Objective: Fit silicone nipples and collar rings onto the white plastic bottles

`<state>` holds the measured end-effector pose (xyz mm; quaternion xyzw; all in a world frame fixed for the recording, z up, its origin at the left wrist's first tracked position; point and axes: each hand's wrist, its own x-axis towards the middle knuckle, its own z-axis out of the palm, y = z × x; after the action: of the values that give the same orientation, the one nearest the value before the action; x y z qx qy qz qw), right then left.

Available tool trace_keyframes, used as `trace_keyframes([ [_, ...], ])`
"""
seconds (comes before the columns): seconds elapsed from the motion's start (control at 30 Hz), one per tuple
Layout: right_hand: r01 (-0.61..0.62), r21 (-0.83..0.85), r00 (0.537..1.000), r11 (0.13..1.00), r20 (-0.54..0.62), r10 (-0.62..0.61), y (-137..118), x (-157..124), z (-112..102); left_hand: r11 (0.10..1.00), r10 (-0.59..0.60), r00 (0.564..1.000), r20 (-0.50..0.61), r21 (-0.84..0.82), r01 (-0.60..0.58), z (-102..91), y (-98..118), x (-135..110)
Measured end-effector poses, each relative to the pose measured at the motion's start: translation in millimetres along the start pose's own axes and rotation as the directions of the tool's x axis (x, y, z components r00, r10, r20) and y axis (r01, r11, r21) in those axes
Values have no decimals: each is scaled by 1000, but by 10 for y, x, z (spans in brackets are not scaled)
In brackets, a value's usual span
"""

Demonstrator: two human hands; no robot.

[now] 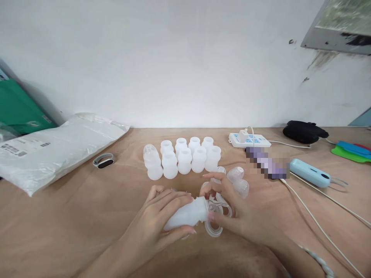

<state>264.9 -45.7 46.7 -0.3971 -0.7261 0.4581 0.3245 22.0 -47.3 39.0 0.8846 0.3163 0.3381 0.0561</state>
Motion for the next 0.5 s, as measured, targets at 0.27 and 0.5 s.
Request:
trace_keyframes([
  [0.27,96,-60,994,994,55,-93,8,-24,-11,1000,11,1000,-19,-16,-11,-39,10,8],
  [0.5,178,-166,984,970,33,-175,56,-39,15,999,13,1000,-22,-36,-13,-90,78,42],
])
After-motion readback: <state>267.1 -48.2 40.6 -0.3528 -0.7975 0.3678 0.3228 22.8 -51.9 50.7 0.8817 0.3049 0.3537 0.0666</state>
